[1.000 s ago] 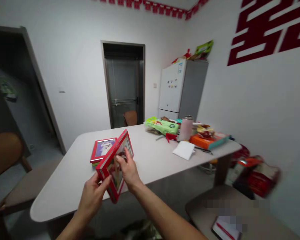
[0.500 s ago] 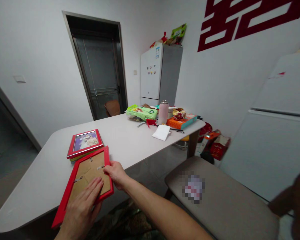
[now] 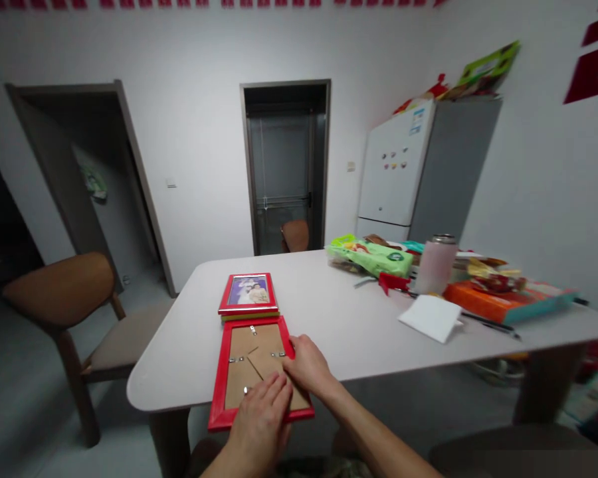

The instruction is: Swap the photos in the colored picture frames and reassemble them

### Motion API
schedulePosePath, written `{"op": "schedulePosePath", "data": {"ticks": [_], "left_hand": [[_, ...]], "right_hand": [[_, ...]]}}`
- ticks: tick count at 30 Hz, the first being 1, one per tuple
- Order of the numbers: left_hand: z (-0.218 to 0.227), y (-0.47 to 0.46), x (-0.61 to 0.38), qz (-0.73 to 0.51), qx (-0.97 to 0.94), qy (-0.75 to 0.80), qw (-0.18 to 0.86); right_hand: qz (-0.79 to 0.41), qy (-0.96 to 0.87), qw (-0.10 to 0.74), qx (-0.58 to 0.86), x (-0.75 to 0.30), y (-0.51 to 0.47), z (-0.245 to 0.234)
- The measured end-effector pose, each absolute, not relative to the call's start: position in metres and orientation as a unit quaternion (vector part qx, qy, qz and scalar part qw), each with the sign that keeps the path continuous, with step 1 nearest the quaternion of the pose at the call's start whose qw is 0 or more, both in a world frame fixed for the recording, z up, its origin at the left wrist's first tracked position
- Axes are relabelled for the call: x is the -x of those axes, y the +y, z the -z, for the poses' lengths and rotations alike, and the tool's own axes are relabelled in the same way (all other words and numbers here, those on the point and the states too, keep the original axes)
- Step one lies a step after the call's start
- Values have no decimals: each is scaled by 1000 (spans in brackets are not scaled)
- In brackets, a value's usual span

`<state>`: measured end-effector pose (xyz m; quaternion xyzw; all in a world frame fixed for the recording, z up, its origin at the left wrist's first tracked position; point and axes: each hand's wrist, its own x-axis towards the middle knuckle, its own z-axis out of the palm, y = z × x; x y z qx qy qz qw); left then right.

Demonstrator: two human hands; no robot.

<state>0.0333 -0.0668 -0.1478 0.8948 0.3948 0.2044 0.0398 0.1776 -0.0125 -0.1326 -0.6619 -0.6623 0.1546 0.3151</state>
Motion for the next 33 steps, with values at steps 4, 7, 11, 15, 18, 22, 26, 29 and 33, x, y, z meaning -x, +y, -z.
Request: {"op": "schedulePosePath", "data": {"ticks": [4,7,11,15,18,22,26,29,33], "left_hand": [[136,-62,2,-212,-847,479,94],[133,-54,32,-227,-812,521,132],[140,-48,46,-250,-812,499,170],[143,-48,44,-263,-811,495,168],[142,-49,44,-264,-808,499,167],[142,-49,43,-279,-796,508,176],[145,-49,41,-288,-790,512,176],[147,-49,41,-297,-788,508,182],[149,-50,41,-318,-779,504,195]], "right_hand": [[-107,-716,264,637,-179,-7,130],[-83,-722,239,644,-176,-2,131],[-54,-710,228,665,-170,1,134],[-47,-705,214,675,-167,-1,132],[-33,-710,228,666,-160,-9,127],[-70,-786,234,568,-139,-28,119],[-132,-828,212,502,-124,-38,120],[-122,-815,229,517,-121,-36,123],[-120,-813,241,517,-114,-26,119]]}}
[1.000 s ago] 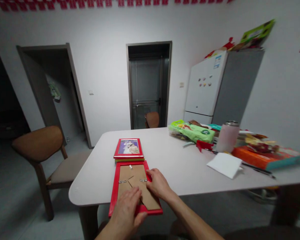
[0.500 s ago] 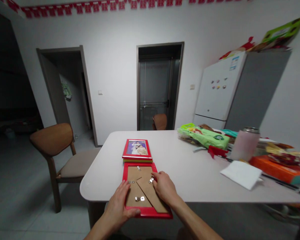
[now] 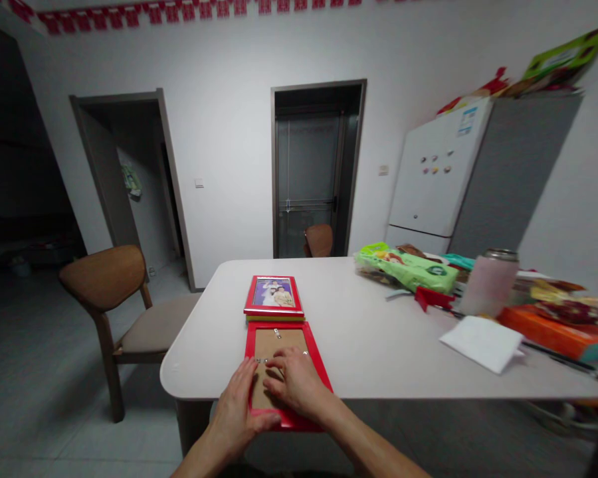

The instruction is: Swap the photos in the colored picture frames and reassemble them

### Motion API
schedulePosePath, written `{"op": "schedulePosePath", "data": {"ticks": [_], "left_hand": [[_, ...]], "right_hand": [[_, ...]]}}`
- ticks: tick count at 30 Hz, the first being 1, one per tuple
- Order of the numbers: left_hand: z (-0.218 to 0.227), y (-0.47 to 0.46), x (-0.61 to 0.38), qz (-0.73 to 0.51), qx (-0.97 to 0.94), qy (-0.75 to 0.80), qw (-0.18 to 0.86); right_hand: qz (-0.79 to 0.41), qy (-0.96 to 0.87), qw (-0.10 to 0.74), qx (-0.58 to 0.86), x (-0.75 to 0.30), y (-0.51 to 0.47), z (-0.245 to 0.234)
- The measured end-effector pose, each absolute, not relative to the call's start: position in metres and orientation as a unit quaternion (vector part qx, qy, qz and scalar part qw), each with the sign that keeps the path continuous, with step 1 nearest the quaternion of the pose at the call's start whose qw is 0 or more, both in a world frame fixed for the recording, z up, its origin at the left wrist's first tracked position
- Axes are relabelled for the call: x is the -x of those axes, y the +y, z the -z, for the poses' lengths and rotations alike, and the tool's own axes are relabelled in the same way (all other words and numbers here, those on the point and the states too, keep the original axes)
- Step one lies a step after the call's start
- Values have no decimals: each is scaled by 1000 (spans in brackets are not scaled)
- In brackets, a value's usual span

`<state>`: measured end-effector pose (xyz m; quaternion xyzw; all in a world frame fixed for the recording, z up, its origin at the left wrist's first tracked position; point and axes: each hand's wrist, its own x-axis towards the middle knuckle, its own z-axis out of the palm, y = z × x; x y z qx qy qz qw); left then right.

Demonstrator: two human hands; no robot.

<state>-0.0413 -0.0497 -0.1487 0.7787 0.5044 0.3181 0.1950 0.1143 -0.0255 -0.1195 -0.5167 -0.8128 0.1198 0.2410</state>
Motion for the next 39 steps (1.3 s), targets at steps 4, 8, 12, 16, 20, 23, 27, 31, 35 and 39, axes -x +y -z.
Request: {"op": "schedulePosePath", "data": {"ticks": [4,8,12,16,20,23,27,31,35,39], "left_hand": [[146,-51,41,-328,-773,502,209],[142,-51,41,-322,-776,499,214],[142,-51,41,-310,-771,511,219],[143,-51,42,-295,-767,522,227],[143,-51,42,-293,-766,525,228],[143,-51,42,-292,-765,526,228],[142,-52,42,-294,-763,529,227],[140,-53,42,-297,-763,528,226],[137,-53,42,-270,-772,529,226],[137,-54,43,-274,-771,527,230]], "right_hand": [[-97,-803,241,537,-95,-8,118],[-72,-784,239,569,-81,10,126],[-51,-770,235,591,-88,25,131],[-16,-732,226,643,-105,42,132],[-6,-711,212,671,-110,52,136],[-10,-711,210,671,-107,51,136],[-22,-719,214,660,-107,42,127],[-48,-747,245,616,-126,16,117],[-94,-764,224,598,-142,-22,117],[-86,-760,221,605,-140,-37,118]]}}
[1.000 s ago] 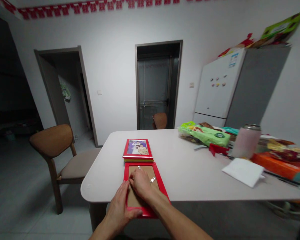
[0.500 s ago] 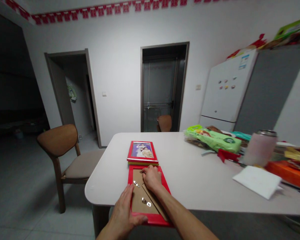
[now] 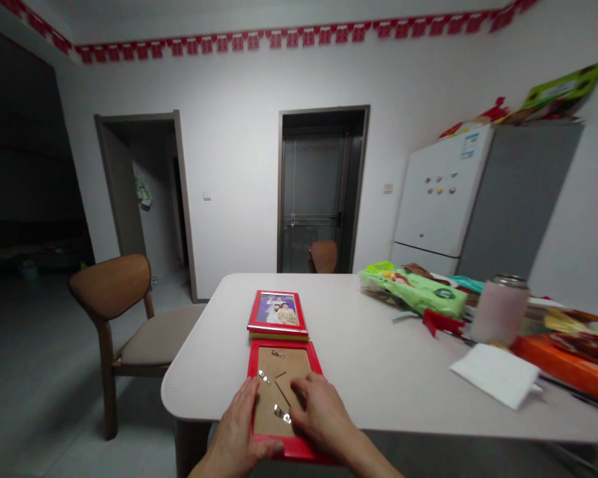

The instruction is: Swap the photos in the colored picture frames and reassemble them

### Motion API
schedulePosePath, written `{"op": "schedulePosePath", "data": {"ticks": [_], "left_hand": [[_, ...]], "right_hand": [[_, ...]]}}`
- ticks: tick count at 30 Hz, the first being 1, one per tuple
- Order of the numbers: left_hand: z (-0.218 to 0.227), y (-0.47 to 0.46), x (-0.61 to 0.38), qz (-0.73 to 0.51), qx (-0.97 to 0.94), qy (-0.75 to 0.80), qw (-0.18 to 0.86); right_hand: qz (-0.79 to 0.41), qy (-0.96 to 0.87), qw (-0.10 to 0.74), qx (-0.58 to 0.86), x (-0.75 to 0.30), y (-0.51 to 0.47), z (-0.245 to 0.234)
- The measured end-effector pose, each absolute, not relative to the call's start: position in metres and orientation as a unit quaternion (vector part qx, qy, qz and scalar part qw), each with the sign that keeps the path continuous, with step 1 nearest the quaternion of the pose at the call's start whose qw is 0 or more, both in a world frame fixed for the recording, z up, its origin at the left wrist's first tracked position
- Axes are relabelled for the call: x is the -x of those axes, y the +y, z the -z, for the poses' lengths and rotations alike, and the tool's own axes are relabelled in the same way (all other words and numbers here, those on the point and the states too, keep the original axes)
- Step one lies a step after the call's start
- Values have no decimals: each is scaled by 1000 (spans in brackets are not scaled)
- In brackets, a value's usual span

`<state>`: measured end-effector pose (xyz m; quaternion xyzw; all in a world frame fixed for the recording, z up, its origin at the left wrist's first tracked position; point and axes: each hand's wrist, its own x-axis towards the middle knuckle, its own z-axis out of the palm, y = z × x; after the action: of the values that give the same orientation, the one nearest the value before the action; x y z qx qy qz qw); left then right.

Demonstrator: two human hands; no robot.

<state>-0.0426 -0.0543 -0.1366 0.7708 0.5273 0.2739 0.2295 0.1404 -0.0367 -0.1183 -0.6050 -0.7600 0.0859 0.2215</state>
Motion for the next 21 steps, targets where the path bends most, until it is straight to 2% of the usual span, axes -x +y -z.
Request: {"op": "schedulePosePath", "data": {"ticks": [5,9,12,16,21], "left_hand": [[135,-52,41,-373,-739,496,263],[120,-35,43,-525,-618,432,394],[107,-20,62,-558,-538,424,468],[106,-11,113,-541,-528,462,463],[130,-8,156,-504,-528,537,423]], "right_hand": [[-103,-739,231,625,-135,-35,90],[-105,-755,268,589,-116,-42,58],[-118,-769,314,544,-106,-42,50],[-105,-727,320,598,-133,-25,75],[-84,-672,228,700,-177,-13,124]]}}
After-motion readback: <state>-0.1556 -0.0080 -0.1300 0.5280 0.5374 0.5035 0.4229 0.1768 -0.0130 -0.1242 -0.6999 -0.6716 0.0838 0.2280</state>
